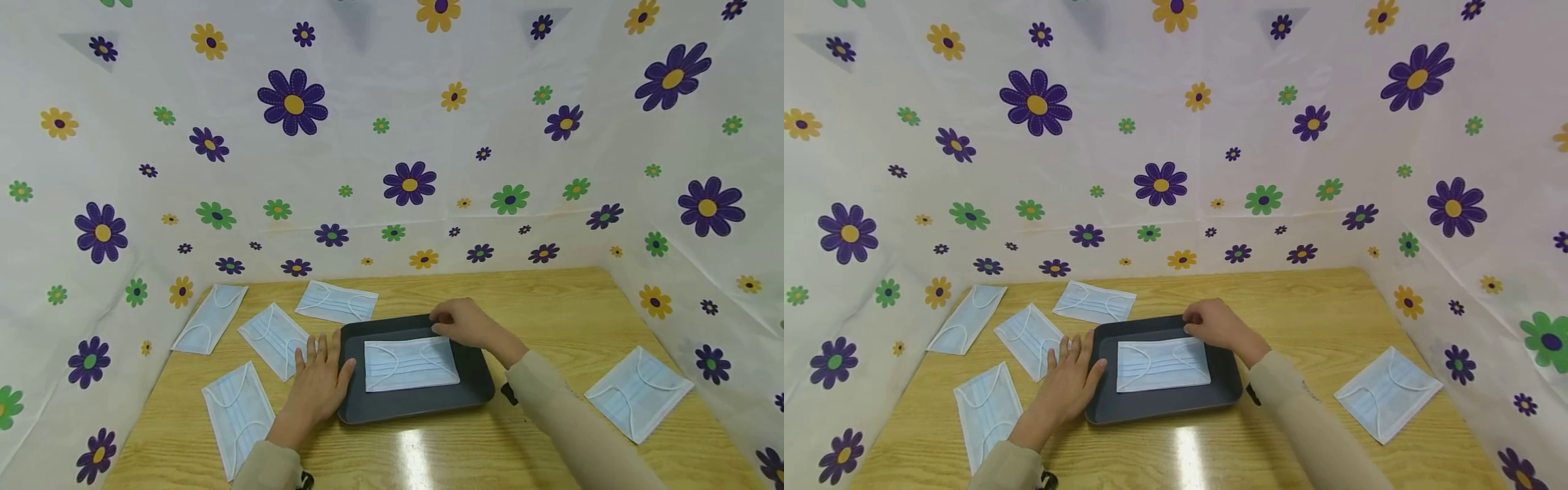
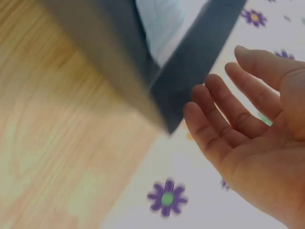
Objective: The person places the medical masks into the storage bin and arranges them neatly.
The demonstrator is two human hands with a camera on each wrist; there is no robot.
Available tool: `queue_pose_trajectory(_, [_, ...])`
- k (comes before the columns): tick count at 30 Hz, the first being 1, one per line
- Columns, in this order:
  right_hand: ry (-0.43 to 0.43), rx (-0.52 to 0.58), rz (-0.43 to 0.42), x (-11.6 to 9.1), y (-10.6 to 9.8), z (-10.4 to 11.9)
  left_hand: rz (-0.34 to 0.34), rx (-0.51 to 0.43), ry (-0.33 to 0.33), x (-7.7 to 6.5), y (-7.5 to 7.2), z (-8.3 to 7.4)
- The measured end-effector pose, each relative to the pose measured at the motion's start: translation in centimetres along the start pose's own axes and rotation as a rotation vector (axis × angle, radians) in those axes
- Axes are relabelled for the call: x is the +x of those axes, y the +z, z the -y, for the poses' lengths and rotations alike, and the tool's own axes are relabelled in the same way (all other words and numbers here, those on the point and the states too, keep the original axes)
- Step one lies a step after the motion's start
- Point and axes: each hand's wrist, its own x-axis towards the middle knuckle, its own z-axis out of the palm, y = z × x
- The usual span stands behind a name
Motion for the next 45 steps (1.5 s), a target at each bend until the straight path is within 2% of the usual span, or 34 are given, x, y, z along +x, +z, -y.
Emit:
queue_pose_trajectory(3, [0.020, 0.015, -0.066, -1.5, -1.2, -1.2, -0.003, 0.000, 0.002, 0.0, 0.0, 0.0])
queue_pose_trajectory(10, [0.129, 0.036, -0.229, -5.6, -3.5, -3.9, -0.005, 0.003, 0.002, 0.0, -0.1, 0.1])
queue_pose_trajectory(14, [0.161, 0.039, -0.284, -7.8, -4.3, -5.3, -0.011, 0.003, 0.006, 0.0, -0.1, 0.2])
queue_pose_trajectory(26, [0.272, 0.055, -0.313, -12.5, -4.9, -9.1, -0.008, -0.006, 0.009, -0.1, 0.0, 0.2])
queue_pose_trajectory(35, [0.392, 0.204, -0.325, -15.7, -5.6, -11.1, -0.005, -0.008, 0.008, -0.1, 0.0, 0.1])
queue_pose_trajectory(41, [0.471, 0.211, -0.355, -17.8, -6.4, -12.5, -0.007, -0.004, 0.006, -0.1, 0.1, 0.2])
queue_pose_trajectory(45, [0.491, 0.220, -0.394, -19.1, -6.6, -13.4, -0.007, 0.003, 0.008, 0.0, 0.1, 0.2])
